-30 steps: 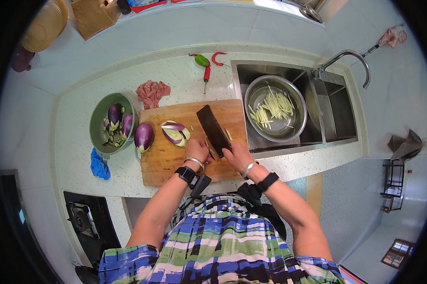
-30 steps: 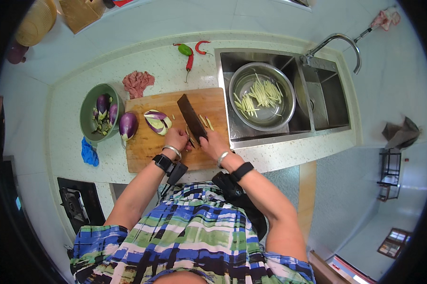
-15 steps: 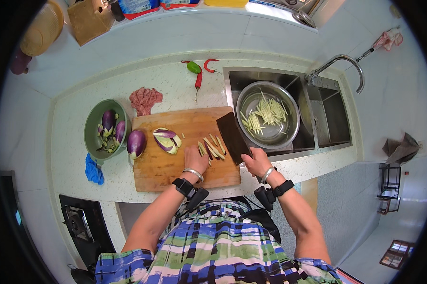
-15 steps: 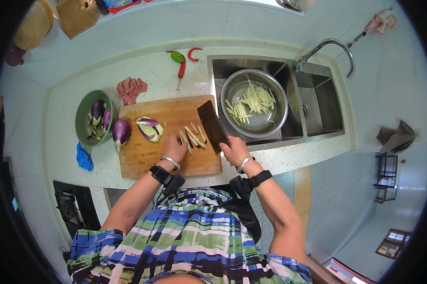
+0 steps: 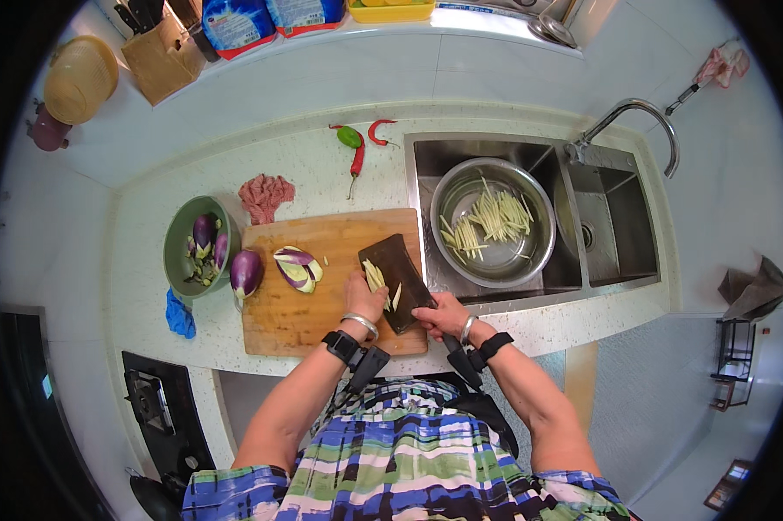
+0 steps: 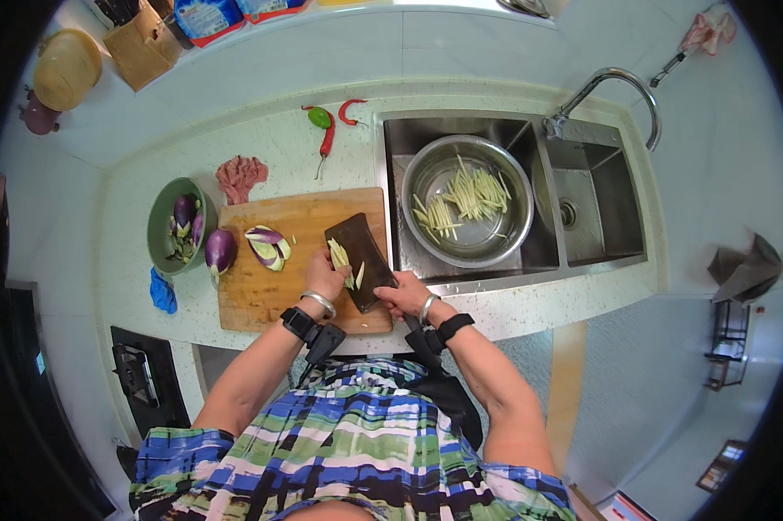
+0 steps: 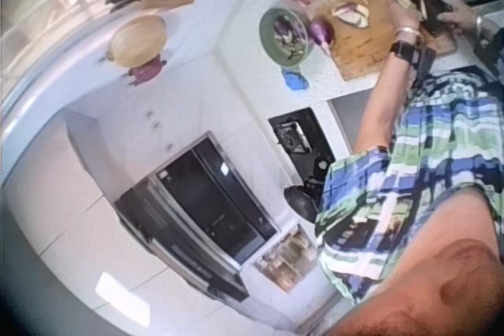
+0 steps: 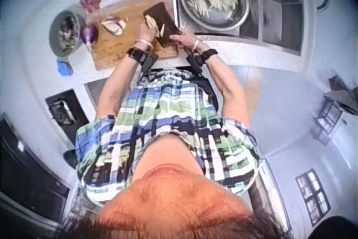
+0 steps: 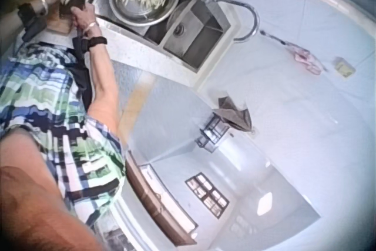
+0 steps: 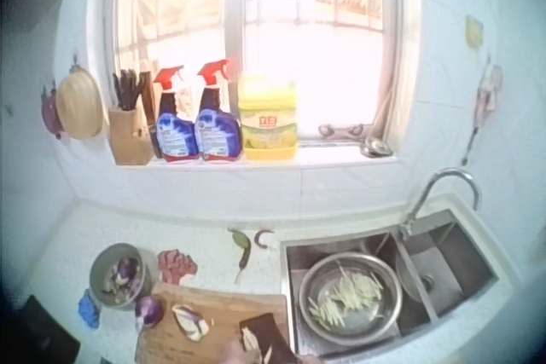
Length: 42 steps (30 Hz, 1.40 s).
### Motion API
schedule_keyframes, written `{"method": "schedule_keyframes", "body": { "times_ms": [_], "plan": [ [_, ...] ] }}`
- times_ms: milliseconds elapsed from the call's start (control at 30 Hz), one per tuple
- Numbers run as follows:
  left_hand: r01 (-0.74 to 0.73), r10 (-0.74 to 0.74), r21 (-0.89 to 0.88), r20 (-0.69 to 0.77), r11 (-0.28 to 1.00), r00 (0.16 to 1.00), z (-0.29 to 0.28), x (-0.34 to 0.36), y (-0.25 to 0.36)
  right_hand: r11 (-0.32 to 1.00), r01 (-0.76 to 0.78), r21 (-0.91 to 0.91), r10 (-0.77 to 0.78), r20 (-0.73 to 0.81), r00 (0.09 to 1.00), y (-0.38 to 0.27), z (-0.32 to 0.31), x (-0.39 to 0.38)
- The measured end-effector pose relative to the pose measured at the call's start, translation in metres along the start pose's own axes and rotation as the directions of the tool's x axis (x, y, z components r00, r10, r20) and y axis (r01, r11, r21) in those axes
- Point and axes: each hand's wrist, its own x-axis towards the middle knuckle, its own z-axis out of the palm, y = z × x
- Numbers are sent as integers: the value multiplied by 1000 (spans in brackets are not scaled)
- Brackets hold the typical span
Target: The person slices several eggplants into thin strips on a wooden cutting board using a cleaver and places the strips into a metal bowl in a sink.
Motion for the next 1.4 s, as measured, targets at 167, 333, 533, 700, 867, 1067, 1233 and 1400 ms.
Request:
{"method": "schedule_keyframes", "body": {
  "times_ms": [167, 333, 533, 700, 867, 1067, 1233, 1400],
  "plan": [
    [0, 15, -160, 91, 987, 996, 5, -6, 35, 994, 105, -20, -105, -17, 994, -20, -10, -32],
    [-157, 171, -263, 34, 952, 985, 41, -16, 132, 920, 222, -323, -325, -311, 893, -45, -40, -91],
    [-215, 232, -254, 39, 943, 972, 105, 17, 181, 638, 176, -750, -687, -450, 570, -56, -75, -124],
    [-505, 512, -174, -9, 845, 859, 125, 7, 199, 686, 139, -714, -691, -580, 432, -53, -112, -136],
    [-822, 879, -312, 204, 476, 431, 117, -35, 226, 771, 220, -598, -621, -631, 465, -44, -134, -130],
    [-599, 469, 236, 434, 765, 769, 115, -11, 194, 872, 439, -217, -448, -714, 538, -54, -122, -136],
    [-611, 552, 111, 328, 783, 767, 20, 15, 162, 877, 452, -163, -432, -679, 593, -60, -120, -136],
    [-681, 529, 169, 508, 713, 680, -47, 20, 98, 887, 438, -146, -424, -635, 646, -54, -122, -125]
  ]
}}
